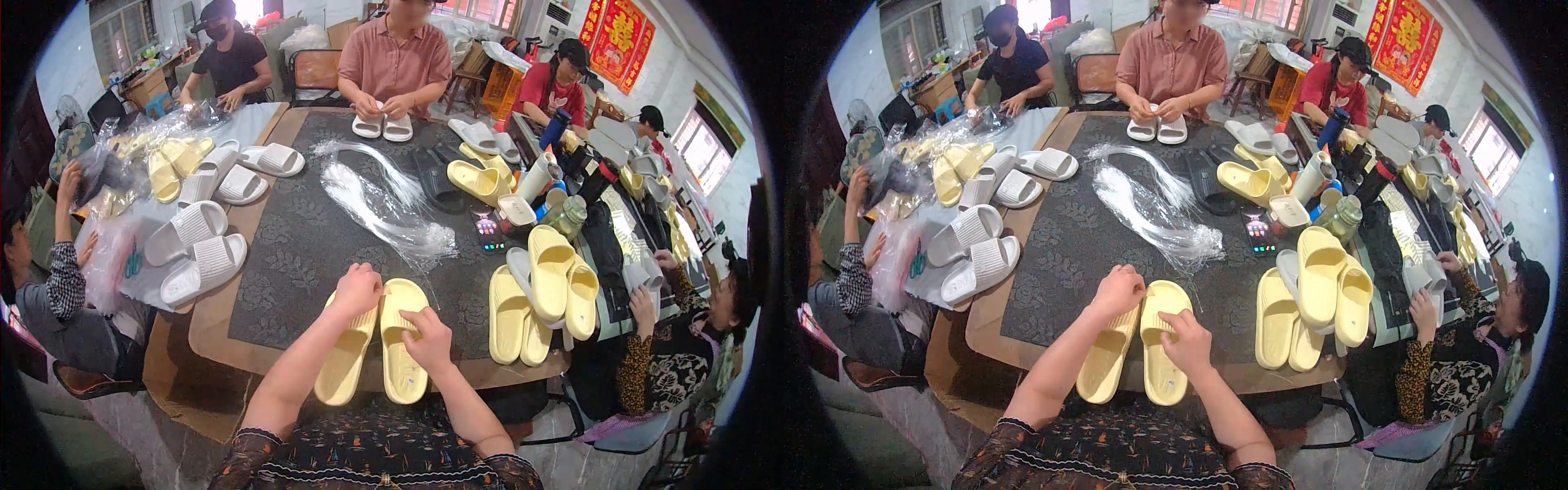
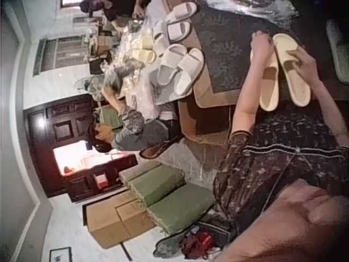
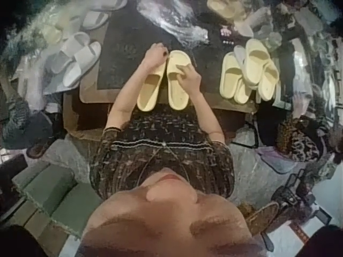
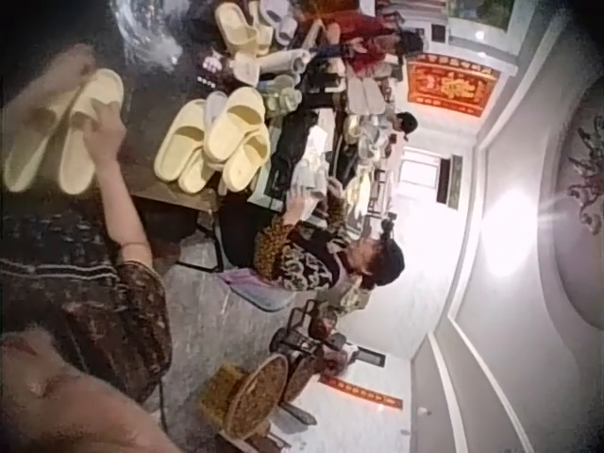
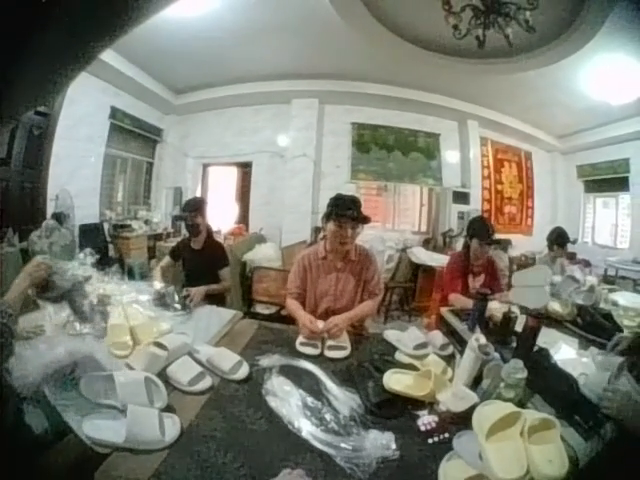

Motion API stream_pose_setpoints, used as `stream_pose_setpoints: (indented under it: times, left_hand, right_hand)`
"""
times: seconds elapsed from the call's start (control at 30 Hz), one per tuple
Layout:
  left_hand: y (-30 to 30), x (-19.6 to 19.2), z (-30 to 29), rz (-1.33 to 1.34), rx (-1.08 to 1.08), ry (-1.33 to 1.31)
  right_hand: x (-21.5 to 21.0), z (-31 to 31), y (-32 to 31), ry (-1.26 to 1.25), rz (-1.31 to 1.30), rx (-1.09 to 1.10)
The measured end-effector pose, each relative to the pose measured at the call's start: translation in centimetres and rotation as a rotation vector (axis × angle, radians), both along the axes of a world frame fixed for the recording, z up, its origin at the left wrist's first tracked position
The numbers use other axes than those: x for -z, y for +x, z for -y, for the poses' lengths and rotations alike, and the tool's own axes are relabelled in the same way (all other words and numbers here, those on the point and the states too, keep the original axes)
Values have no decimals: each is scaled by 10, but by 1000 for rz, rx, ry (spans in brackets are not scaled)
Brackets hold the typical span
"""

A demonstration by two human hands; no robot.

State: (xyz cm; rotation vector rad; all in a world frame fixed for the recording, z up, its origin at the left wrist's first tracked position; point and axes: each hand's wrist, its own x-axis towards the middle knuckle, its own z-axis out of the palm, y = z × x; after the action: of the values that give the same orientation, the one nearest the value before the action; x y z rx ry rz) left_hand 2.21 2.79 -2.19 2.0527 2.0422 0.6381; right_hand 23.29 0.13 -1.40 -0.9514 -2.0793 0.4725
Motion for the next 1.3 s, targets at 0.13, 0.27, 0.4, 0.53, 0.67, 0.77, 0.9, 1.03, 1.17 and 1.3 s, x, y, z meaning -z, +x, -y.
stream_pose_setpoints:
  times: [0.13, 0.27, 0.4, 0.53, 0.67, 0.77, 0.9, 1.03, 1.17, 1.3]
  left_hand:
    - [-5, 17, 0, 433, -194, 154]
    - [1, 14, -4, 731, -221, 230]
    - [-10, 22, -4, 831, -247, 204]
    - [-11, 33, -8, 938, -211, 242]
    - [-4, 23, -4, 951, -96, 229]
    - [-3, 20, -1, 998, -50, 224]
    - [-6, 15, -1, 1016, -48, 179]
    - [-8, 14, 1, 1007, -93, 186]
    - [-11, 14, 3, 890, -134, 135]
    - [-9, 22, -1, 815, -132, 155]
  right_hand:
    - [-19, -8, 1, -138, 10, -104]
    - [-9, -42, 0, -308, -182, -97]
    - [-22, -55, -34, -316, -2, 85]
    - [-15, -64, -52, -361, 322, 65]
    - [-19, -68, -63, -380, 90, 70]
    - [-1, -71, -72, -406, -119, -1]
    - [20, -76, -69, -606, -389, -93]
    - [16, -71, -70, -534, -388, -50]
    - [8, -66, -70, -504, -290, -47]
    - [18, -70, -69, -447, -280, -19]
